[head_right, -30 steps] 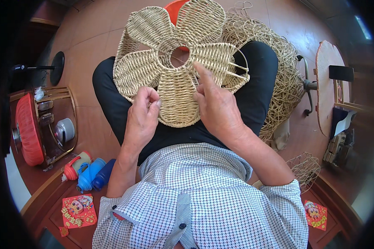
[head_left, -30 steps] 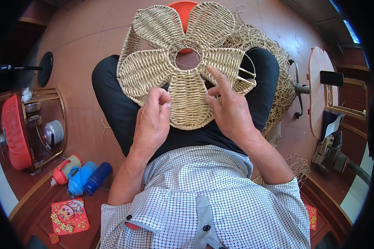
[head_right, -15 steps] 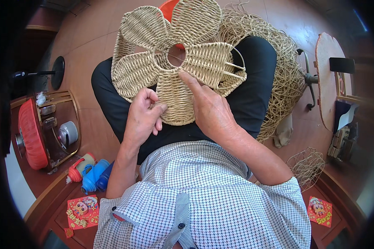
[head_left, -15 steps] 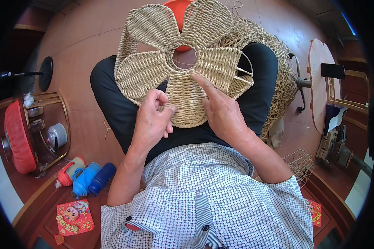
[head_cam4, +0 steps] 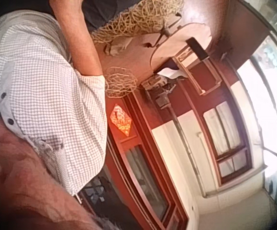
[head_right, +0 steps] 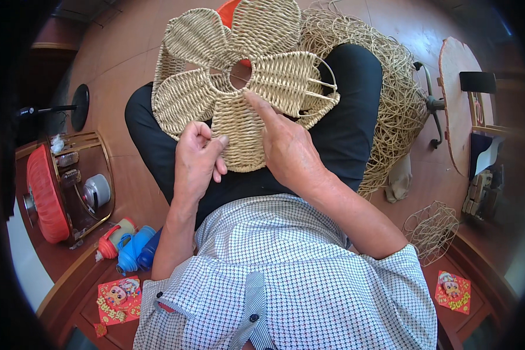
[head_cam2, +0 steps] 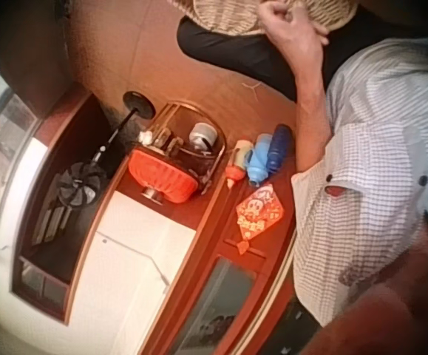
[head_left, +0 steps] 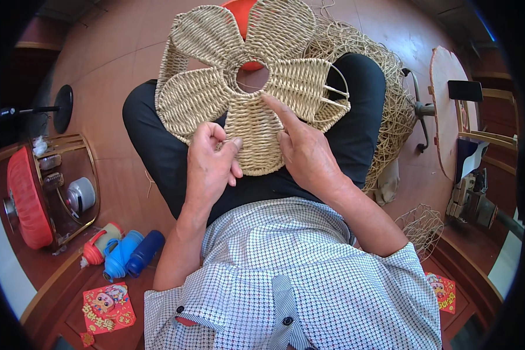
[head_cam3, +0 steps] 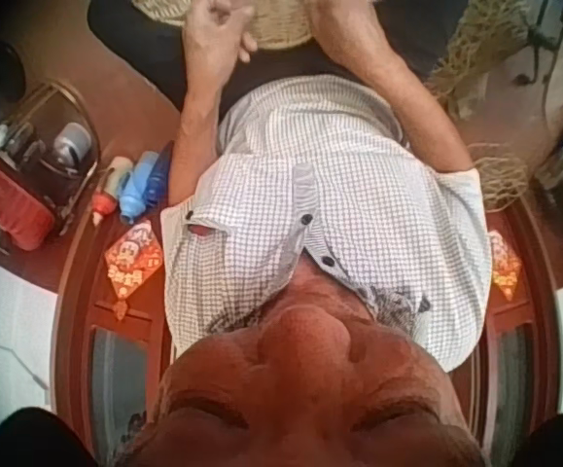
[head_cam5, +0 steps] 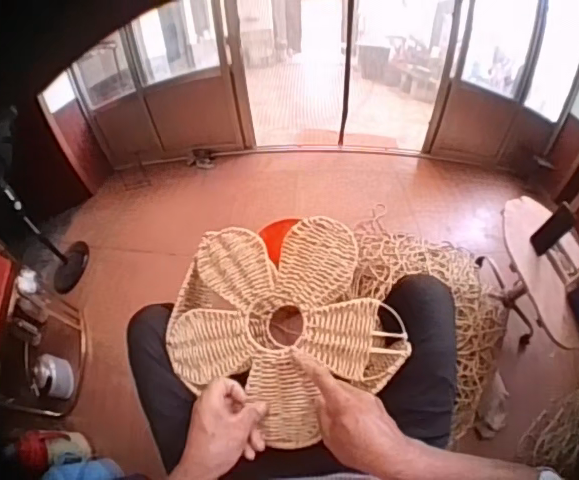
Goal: Weaving a flower-shaped decorative object using straw or reed strands.
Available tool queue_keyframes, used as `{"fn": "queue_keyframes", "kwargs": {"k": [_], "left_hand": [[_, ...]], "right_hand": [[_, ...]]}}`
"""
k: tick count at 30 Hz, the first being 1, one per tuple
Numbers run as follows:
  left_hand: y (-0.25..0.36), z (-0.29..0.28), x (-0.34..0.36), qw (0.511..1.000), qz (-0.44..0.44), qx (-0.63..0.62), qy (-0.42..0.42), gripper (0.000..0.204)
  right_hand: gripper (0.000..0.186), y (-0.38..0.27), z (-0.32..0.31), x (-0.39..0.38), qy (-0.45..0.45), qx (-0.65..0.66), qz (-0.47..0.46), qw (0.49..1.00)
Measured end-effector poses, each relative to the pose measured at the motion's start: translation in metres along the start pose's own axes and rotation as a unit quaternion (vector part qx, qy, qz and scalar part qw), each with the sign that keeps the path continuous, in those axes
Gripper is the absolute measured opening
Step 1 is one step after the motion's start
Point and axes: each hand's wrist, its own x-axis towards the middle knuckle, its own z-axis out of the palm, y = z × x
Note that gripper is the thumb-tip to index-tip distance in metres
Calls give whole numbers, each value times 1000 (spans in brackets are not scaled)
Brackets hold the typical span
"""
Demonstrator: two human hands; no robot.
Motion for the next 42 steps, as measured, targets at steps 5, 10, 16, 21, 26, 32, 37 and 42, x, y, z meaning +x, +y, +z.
{"fn": "queue_keyframes", "kwargs": {"k": [5, 10, 16, 21, 26, 32, 37, 42], "left_hand": [[-1, 0, 3, 999, -6, 47, 3, 27], [-8, -2, 7, 998, 12, 54, -17, 31], [-18, -8, 12, 989, 53, 133, -22, 30], [-18, -6, 11, 984, 61, 168, 0, 25], [-6, -3, 7, 993, 11, 118, -7, 23], [6, -13, -1, 989, 42, 138, -17, 15], [22, -28, -1, 981, 93, 165, 32, 10], [33, -35, 3, 978, 143, 134, 68, 11]], "right_hand": [[76, -12, -7, 5, -23, -11, 11, 1000], [81, -16, -6, 3, -78, 103, 110, 985], [88, -4, 12, 4, 30, 16, -45, 998], [90, 4, 15, 4, -5, 46, 13, 999], [101, 8, 18, 3, -18, 11, 34, 999], [37, 25, -33, -40, 208, 190, -19, 959], [17, 141, -97, -57, 431, 180, 93, 879], [19, 290, -111, -54, 430, 112, 301, 844]]}}
